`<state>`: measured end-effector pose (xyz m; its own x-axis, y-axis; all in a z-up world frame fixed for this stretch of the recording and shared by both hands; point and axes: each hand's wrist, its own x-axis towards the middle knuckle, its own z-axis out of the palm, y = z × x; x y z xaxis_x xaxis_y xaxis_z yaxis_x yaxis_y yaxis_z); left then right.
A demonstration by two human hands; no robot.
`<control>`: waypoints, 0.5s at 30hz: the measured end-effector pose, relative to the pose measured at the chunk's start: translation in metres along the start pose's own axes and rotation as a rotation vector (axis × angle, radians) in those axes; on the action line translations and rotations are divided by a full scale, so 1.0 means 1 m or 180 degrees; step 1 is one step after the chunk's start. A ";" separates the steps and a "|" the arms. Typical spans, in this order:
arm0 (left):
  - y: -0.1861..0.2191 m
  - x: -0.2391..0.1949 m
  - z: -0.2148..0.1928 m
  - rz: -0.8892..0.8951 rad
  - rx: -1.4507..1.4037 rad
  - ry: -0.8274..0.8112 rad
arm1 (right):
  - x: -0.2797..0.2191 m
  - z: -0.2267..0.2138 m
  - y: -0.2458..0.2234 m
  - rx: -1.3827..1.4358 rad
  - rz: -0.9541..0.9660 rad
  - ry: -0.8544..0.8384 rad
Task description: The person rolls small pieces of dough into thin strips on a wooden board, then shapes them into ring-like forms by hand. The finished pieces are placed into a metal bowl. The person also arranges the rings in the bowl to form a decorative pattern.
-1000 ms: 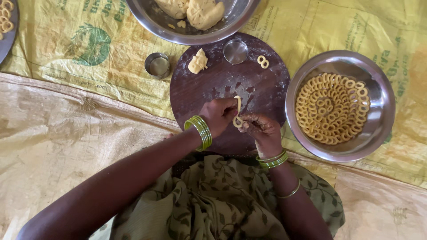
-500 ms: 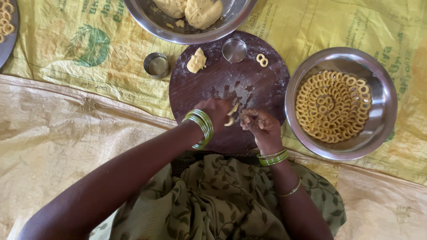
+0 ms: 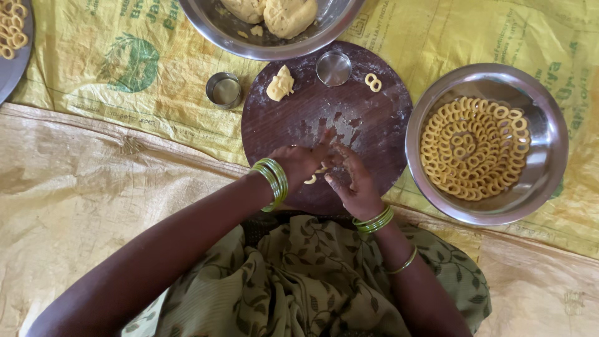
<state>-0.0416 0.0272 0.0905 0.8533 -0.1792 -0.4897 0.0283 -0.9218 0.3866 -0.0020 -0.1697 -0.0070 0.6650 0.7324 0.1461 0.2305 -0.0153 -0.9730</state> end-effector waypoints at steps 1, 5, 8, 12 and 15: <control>-0.001 0.000 0.001 0.0057 -0.0004 0.0037 | -0.001 -0.001 0.002 0.0094 0.0116 -0.0047; -0.001 0.000 0.010 0.0350 -0.0105 0.0580 | -0.004 0.003 0.012 0.0030 -0.0112 -0.0008; -0.001 0.002 0.013 0.0371 -0.0081 0.0684 | -0.006 0.006 0.013 0.0079 0.0165 0.0054; -0.001 -0.001 0.014 0.0416 -0.0264 0.0997 | -0.007 0.001 0.010 -0.0005 0.0061 0.0114; 0.000 -0.001 0.013 0.0397 -0.0520 0.1077 | -0.006 -0.002 0.007 -0.0126 -0.0237 0.0088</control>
